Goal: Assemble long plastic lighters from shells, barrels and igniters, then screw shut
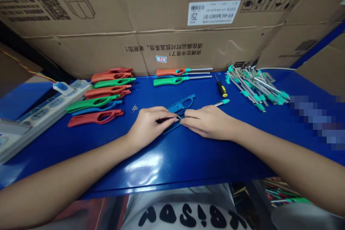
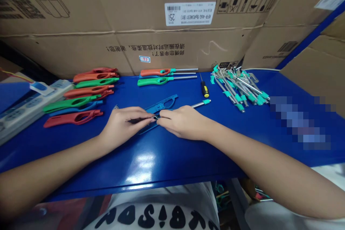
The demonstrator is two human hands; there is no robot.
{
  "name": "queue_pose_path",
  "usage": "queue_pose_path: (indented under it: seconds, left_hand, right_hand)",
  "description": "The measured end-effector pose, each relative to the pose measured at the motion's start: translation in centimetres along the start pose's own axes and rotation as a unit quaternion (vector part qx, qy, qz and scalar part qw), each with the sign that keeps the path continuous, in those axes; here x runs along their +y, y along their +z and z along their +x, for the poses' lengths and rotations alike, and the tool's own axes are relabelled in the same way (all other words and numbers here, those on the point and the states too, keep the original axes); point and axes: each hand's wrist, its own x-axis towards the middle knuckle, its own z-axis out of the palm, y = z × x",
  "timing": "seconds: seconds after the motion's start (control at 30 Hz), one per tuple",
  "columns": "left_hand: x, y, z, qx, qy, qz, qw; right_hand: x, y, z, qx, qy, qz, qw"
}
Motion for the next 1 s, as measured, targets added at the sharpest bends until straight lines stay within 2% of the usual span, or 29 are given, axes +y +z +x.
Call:
queue_pose_path:
  seconds: [0.13,0.37,0.73,1.0]
  left_hand:
    - [0.0,0.1,0.0,0.000,-0.008,0.001,1.000]
    - [0.0,0.2,0.1,0.007,-0.020,-0.009,1.000]
    - [0.0,0.2,0.0,0.012,-0.038,-0.017,0.999]
    - [0.0,0.3,0.2,0.020,-0.049,-0.022,0.998]
  right_hand:
    - [-0.2,0.2,0.1,0.006,0.048,0.064,0.997]
    - [-0.1,0.5,0.2,0.030,0.077,0.111,0.990]
    - [-1.0,0.0,0.5,0.014,0.009,-0.087,0.996]
    - [-2.2,0.1,0.5,0.073,-0.024,-0.172,0.982]
